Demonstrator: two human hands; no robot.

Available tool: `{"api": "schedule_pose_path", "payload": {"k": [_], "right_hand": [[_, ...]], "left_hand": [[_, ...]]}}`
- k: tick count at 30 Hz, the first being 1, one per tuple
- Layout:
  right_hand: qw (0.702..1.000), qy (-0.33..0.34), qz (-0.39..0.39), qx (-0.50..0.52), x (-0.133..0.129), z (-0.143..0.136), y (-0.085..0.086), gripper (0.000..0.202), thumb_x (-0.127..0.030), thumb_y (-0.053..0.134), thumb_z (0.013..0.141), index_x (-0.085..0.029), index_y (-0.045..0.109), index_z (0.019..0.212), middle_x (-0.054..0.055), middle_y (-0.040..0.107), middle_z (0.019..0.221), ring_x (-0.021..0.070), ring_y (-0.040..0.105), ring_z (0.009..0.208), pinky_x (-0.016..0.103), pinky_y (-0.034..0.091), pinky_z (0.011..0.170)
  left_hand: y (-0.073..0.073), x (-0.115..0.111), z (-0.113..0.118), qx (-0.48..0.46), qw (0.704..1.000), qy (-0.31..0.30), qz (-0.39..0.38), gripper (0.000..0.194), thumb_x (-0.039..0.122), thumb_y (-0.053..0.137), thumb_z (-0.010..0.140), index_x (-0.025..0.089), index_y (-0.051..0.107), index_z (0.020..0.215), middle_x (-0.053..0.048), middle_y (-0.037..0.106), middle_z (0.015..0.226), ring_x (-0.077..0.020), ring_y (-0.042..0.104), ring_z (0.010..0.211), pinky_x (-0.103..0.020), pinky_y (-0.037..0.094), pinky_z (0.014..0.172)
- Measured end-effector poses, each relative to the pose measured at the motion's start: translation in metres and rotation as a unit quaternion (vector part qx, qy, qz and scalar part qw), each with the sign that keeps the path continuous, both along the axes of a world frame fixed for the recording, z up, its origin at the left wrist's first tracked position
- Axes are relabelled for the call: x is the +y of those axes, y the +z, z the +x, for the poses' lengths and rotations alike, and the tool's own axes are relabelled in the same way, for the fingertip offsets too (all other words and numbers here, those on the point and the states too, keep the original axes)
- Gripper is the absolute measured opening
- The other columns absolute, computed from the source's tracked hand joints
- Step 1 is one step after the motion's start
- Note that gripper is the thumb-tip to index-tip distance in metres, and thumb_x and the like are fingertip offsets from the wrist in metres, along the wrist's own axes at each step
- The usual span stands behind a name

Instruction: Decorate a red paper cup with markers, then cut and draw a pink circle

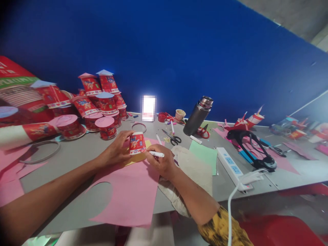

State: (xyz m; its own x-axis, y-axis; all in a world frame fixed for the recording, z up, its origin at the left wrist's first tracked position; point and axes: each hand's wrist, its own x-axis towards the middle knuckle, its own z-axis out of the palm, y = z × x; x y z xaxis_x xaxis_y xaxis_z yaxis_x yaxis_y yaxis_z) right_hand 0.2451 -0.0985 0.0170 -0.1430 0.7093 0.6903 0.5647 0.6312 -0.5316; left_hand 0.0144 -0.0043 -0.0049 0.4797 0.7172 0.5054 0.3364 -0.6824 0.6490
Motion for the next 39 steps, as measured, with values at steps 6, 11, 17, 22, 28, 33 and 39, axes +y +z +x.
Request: {"api": "schedule_pose_path", "payload": {"k": [6, 11, 17, 22, 28, 33, 39], "right_hand": [[0.998, -0.043, 0.012, 0.042, 0.001, 0.005, 0.003, 0.016, -0.032, 0.062, 0.101, -0.023, 0.073, 0.093, 0.003, 0.077, 0.083, 0.0173, 0.070, 0.072, 0.029, 0.056, 0.069], [0.996, -0.064, 0.041, 0.054, 0.007, 0.013, 0.001, 0.017, -0.033, 0.060, 0.104, -0.022, 0.073, 0.106, 0.007, 0.080, 0.094, 0.0195, 0.075, 0.081, 0.032, 0.060, 0.079], [0.995, -0.072, 0.037, 0.059, 0.021, 0.019, -0.011, 0.019, -0.032, 0.058, 0.106, -0.023, 0.073, 0.115, 0.009, 0.082, 0.107, 0.0216, 0.078, 0.095, 0.034, 0.062, 0.087], [0.996, -0.068, 0.037, 0.044, 0.024, 0.018, -0.014, 0.021, -0.030, 0.057, 0.106, -0.023, 0.073, 0.117, 0.010, 0.082, 0.111, 0.0233, 0.078, 0.104, 0.036, 0.062, 0.092], [0.999, -0.041, 0.027, 0.020, 0.014, 0.009, -0.011, 0.018, -0.028, 0.060, 0.104, -0.024, 0.073, 0.117, 0.010, 0.081, 0.107, 0.0233, 0.077, 0.098, 0.036, 0.062, 0.088], [0.999, -0.045, 0.001, 0.031, 0.012, 0.004, -0.019, 0.022, -0.023, 0.054, 0.106, -0.025, 0.070, 0.121, 0.008, 0.080, 0.105, 0.0222, 0.077, 0.095, 0.034, 0.061, 0.085], [0.997, -0.078, -0.006, 0.011, 0.021, 0.015, -0.026, 0.024, -0.022, 0.056, 0.102, -0.022, 0.068, 0.123, 0.009, 0.078, 0.100, 0.0229, 0.076, 0.091, 0.035, 0.062, 0.084]], "left_hand": [[0.002, 0.002, -0.002, 0.018, 1.000, -0.001, 0.012, 0.074, 0.034, 0.082, 0.078, 0.024, 0.049, 0.143, -0.014, 0.059, 0.140, -0.0350, 0.060, 0.134, -0.056, 0.051, 0.116], [-0.001, 0.006, -0.005, 0.002, 0.999, -0.013, -0.047, 0.080, 0.033, 0.079, 0.078, 0.024, 0.045, 0.149, -0.015, 0.056, 0.149, -0.0356, 0.056, 0.143, -0.057, 0.046, 0.122], [0.000, 0.010, -0.008, -0.061, 0.989, -0.048, -0.128, 0.091, 0.042, 0.087, 0.076, 0.023, 0.041, 0.153, -0.022, 0.053, 0.158, -0.0418, 0.053, 0.148, -0.063, 0.043, 0.123], [-0.002, 0.010, -0.010, -0.076, 0.987, -0.028, -0.138, 0.091, 0.048, 0.090, 0.074, 0.024, 0.042, 0.148, -0.024, 0.054, 0.155, -0.0430, 0.056, 0.146, -0.066, 0.045, 0.120], [-0.005, 0.007, -0.014, -0.055, 0.989, 0.037, -0.134, 0.085, 0.038, 0.088, 0.074, 0.024, 0.040, 0.143, -0.022, 0.054, 0.152, -0.0405, 0.060, 0.141, -0.064, 0.048, 0.119], [0.001, -0.004, -0.007, -0.084, 0.978, 0.036, -0.186, 0.078, 0.036, 0.085, 0.077, 0.025, 0.040, 0.141, -0.020, 0.059, 0.149, -0.0383, 0.063, 0.138, -0.060, 0.055, 0.113], [0.002, -0.003, -0.008, -0.087, 0.976, 0.049, -0.191, 0.082, 0.038, 0.087, 0.076, 0.025, 0.040, 0.142, -0.021, 0.055, 0.153, -0.0390, 0.062, 0.140, -0.062, 0.052, 0.117]]}}
